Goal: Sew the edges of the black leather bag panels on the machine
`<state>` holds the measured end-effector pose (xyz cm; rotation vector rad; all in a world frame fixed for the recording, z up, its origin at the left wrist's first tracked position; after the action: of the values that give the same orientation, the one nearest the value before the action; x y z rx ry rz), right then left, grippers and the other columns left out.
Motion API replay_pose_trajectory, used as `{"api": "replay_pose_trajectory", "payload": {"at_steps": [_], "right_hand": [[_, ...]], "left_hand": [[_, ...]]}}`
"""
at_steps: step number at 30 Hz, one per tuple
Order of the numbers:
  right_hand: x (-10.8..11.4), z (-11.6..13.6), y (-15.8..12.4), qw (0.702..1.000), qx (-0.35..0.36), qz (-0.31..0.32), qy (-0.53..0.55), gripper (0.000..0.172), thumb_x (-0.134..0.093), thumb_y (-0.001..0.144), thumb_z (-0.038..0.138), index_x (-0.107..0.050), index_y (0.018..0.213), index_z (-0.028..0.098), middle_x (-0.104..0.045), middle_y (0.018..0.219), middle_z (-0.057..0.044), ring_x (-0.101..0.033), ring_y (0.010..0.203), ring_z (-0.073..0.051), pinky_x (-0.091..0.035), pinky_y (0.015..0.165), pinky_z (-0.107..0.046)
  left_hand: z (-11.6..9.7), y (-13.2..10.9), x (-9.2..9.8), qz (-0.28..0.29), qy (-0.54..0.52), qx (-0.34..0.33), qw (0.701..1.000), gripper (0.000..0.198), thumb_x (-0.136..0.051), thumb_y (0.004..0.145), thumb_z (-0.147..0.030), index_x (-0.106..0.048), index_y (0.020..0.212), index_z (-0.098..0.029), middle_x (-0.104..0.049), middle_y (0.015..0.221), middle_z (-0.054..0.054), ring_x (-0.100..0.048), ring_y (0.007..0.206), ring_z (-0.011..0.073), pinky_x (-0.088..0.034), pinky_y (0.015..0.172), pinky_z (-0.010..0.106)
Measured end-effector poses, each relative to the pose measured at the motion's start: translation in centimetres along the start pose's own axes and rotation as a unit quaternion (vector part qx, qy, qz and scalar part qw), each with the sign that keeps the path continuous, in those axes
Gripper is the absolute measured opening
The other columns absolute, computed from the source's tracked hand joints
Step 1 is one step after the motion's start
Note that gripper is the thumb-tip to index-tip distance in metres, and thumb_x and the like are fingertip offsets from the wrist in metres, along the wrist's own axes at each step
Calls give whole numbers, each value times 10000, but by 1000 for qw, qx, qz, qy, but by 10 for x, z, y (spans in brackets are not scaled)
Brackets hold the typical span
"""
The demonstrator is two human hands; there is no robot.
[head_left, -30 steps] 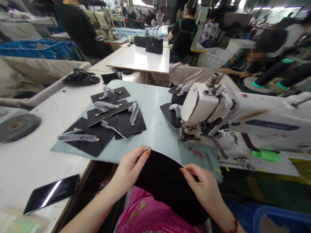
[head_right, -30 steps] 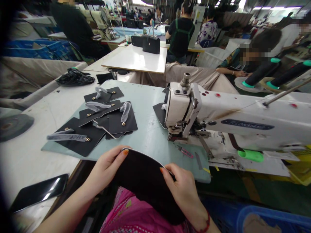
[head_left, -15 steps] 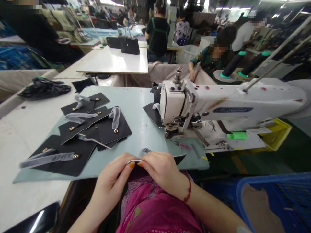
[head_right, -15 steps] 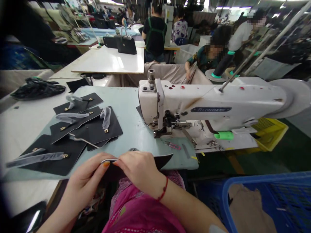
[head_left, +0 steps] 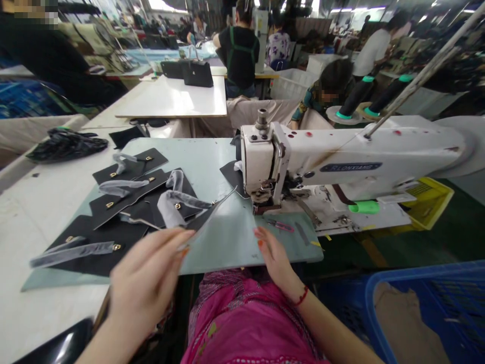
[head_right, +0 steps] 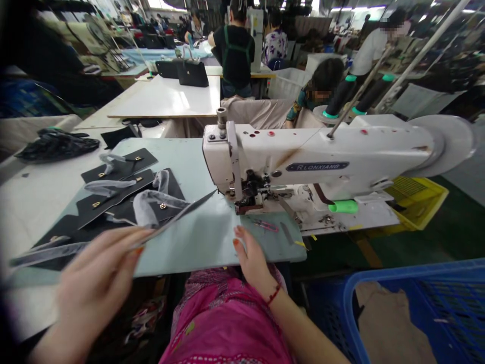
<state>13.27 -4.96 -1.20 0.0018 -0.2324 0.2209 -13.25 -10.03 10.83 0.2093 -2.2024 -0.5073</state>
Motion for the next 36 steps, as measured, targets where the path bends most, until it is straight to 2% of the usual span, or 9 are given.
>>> {"api": "replay_pose_trajectory", "payload": {"at_steps": [3,6,8,13,18,21,23,28,36], "right_hand": [[-35,2,-18,934,-148,100,308,531,-368,951,600,-524,1243,185,-646,1134,-136,-644,1001,-231,-532,845,-410],[-62,-21,-29,891,-259,46,369,503,-644,784,617,-593,996,163,-664,902,-65,-655,751,-173,-550,638,-288],[-68,-41,-34,892,-287,15,349,536,-705,715,622,-597,961,159,-649,836,-37,-633,672,-146,-538,577,-252],[-53,-51,-35,923,-261,17,283,525,-710,716,609,-651,975,156,-645,844,-28,-618,701,-153,-539,526,-224],[-42,-12,-21,925,-182,196,268,495,-622,806,609,-669,949,138,-638,808,-17,-617,688,-134,-547,586,-222],[-38,2,-9,907,-185,251,284,484,-628,809,591,-653,949,129,-634,808,-17,-626,690,-128,-550,614,-223],[-36,4,1,909,-192,244,279,482,-633,802,592,-640,931,127,-634,801,-19,-635,688,-134,-546,592,-220],[-24,7,30,963,-161,142,165,412,-524,880,558,-608,868,155,-660,741,-21,-658,616,-155,-466,475,-203],[-10,13,66,976,-128,82,157,359,-458,909,483,-521,768,159,-731,771,-100,-645,554,-141,-382,437,-188]], "left_hand": [[-22,-11,-74,142,49,-63,987,316,-520,889,-197,-659,1167,-251,-670,1114,101,-614,1018,279,-521,862,399],[-19,-43,-130,222,-24,1,975,298,-484,908,-232,-694,1118,-251,-663,1166,129,-607,1101,307,-513,937,425],[-2,-71,-142,219,-112,72,967,288,-476,923,-277,-688,1118,-275,-653,1209,102,-602,1137,278,-482,1006,409],[59,-127,-129,39,-158,310,937,432,-641,791,-453,-639,1135,-191,-587,1266,139,-507,1249,331,-338,1112,526],[54,-119,-135,67,-409,530,739,556,-746,665,-540,-652,1072,-173,-654,1192,137,-539,1230,339,-435,1044,461],[25,-86,-142,105,-575,569,578,438,-692,758,-493,-658,1035,-155,-720,1047,135,-669,1029,299,-545,893,405],[14,-62,-146,90,-607,583,532,314,-675,797,-398,-663,973,-138,-744,928,118,-714,843,245,-583,779,350],[20,0,-161,-9,-567,564,600,200,-701,765,-181,-643,947,-121,-744,795,57,-686,636,144,-566,600,218],[39,71,-173,48,-563,484,668,370,-793,656,-224,-661,981,-104,-744,832,62,-674,637,148,-554,601,224]]}}
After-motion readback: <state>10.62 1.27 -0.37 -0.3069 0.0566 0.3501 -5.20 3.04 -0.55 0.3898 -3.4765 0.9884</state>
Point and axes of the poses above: each hand's wrist, its own y-axis towards the middle knuckle, its own x-axis out of the back of the hand, z = x × y, the point moved 1 cm from there along y, towards the middle knuckle
